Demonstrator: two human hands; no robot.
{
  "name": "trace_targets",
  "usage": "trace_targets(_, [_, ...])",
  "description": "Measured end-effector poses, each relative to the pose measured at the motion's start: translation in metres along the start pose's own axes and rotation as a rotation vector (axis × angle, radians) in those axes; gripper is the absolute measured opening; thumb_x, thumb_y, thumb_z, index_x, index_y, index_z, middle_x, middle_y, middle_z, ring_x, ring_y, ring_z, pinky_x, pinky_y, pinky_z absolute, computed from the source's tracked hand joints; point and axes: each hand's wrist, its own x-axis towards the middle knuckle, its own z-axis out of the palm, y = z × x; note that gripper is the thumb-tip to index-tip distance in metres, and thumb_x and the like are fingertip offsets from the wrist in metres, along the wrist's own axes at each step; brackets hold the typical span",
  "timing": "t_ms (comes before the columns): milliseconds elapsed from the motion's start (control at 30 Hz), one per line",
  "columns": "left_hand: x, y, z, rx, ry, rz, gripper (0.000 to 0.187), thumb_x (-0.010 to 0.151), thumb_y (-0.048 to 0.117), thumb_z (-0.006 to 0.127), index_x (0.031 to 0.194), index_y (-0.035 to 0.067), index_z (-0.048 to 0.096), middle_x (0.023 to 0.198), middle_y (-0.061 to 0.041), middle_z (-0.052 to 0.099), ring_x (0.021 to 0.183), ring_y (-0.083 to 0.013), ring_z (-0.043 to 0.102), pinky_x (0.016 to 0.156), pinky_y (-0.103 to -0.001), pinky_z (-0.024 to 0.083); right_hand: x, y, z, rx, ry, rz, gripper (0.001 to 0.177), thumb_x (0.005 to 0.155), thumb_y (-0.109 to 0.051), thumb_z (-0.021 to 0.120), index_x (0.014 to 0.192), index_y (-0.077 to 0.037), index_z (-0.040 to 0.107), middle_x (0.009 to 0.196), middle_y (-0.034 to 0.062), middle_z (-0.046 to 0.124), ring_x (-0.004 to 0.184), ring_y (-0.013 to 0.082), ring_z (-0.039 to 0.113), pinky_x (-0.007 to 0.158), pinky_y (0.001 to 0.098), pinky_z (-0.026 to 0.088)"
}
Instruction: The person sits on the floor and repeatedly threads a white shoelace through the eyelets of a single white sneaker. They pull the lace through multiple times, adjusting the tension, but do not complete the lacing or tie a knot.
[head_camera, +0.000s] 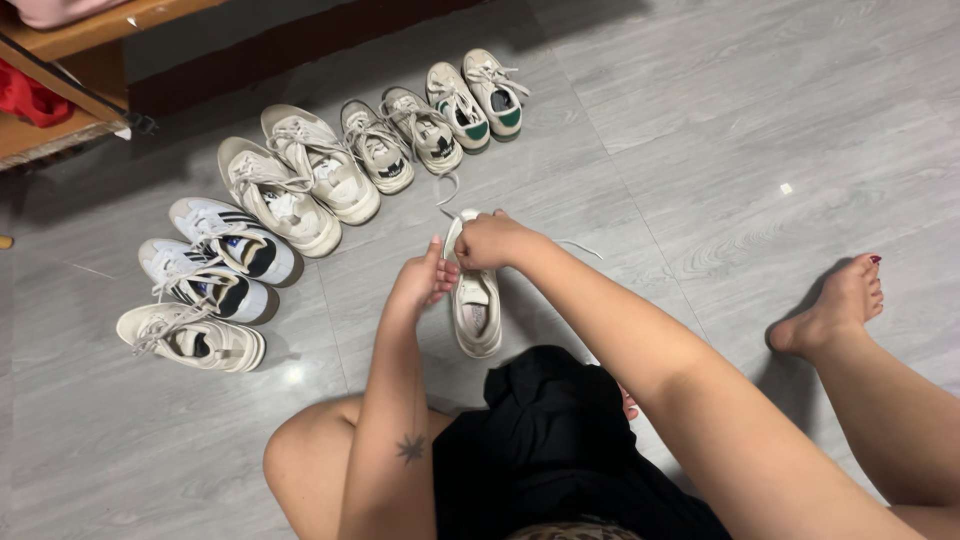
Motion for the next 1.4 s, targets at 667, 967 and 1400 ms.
trace_targets(667, [0.014, -0.036, -0.182, -0.592, -0.059, -0.035, 0.02, 0.099, 0.029, 0.071, 0.09, 0.015, 0.06, 0.061, 0.007, 0.049, 0.049, -0.0078, 0.045, 0.05, -0.026, 0.044, -0.159, 0.182, -0.032, 0.325, 0.031, 0.471, 0.038, 0.092, -0.047, 0.066, 0.116, -0.019, 0.076, 0.124, 0.0078, 0.073, 0.122, 0.0263, 0.063, 0.103, 0.0481, 0.049])
trace_targets(967, [-0.025, 0.0, -0.09, 0.716, 0.413, 0.214, 0.089, 0.076, 0.039, 0.078, 0.155, 0.023, 0.041, 0.153, -0.009, 0.053, 0.145, -0.028, 0.045, 0.122, -0.05, 0.025, -0.275, 0.243, -0.074, 0.669, 0.133, 0.612, 0.027, 0.093, -0.025, 0.066, 0.117, -0.016, 0.077, 0.112, -0.0008, 0.078, 0.108, 0.0149, 0.065, 0.102, 0.0367, 0.048])
trace_targets(1400, [-0.01, -0.051, 0.026, 0.642, 0.273, 0.217, 0.077, 0.102, 0.061, 0.057, 0.147, -0.001, 0.047, 0.13, -0.031, 0.061, 0.125, -0.0436, 0.057, 0.104, -0.046, 0.045, -0.32, 0.216, -0.1, 0.691, 0.392, 0.885, 0.024, 0.102, -0.027, 0.071, 0.117, -0.011, 0.081, 0.103, 0.0109, 0.075, 0.092, 0.0252, 0.051, 0.093, 0.0431, 0.049])
